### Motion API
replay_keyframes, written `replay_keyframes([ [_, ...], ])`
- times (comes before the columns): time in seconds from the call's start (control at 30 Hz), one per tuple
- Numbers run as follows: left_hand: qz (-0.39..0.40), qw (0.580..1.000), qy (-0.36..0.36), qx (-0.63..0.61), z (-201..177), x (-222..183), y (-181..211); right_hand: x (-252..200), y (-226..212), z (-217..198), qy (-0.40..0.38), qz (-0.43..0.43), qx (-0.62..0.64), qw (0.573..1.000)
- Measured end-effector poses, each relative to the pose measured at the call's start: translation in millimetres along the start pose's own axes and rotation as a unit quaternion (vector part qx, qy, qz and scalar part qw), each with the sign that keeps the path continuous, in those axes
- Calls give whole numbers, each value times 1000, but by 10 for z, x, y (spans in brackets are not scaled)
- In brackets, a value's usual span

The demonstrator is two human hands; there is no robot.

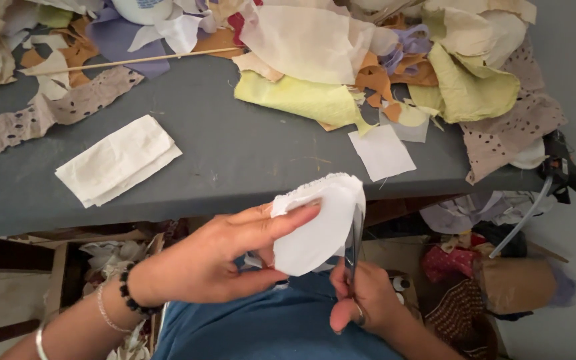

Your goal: Cutting small shapes out of white fabric using scissors on a table filled with various fabric scraps and sewing supplies.

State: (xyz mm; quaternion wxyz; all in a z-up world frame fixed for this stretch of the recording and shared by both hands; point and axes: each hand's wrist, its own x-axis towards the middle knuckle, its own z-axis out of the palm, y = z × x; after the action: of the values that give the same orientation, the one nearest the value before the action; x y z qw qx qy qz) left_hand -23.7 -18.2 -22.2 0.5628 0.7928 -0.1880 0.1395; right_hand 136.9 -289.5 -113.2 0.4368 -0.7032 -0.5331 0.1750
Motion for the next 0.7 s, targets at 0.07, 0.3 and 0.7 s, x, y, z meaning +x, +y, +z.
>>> replay_keyframes([
  [0.07, -9, 999, -41, 14, -72, 18, 62, -24, 48, -35, -26, 14, -24, 999],
  [0.3, 86, 996, -11, 23, -141, 68, 56, -19, 85, -54, -54, 0, -23, 998],
  [0.7, 38, 999, 20, 29, -85, 163, 98, 182, -136, -68, -68, -26, 92, 993],
])
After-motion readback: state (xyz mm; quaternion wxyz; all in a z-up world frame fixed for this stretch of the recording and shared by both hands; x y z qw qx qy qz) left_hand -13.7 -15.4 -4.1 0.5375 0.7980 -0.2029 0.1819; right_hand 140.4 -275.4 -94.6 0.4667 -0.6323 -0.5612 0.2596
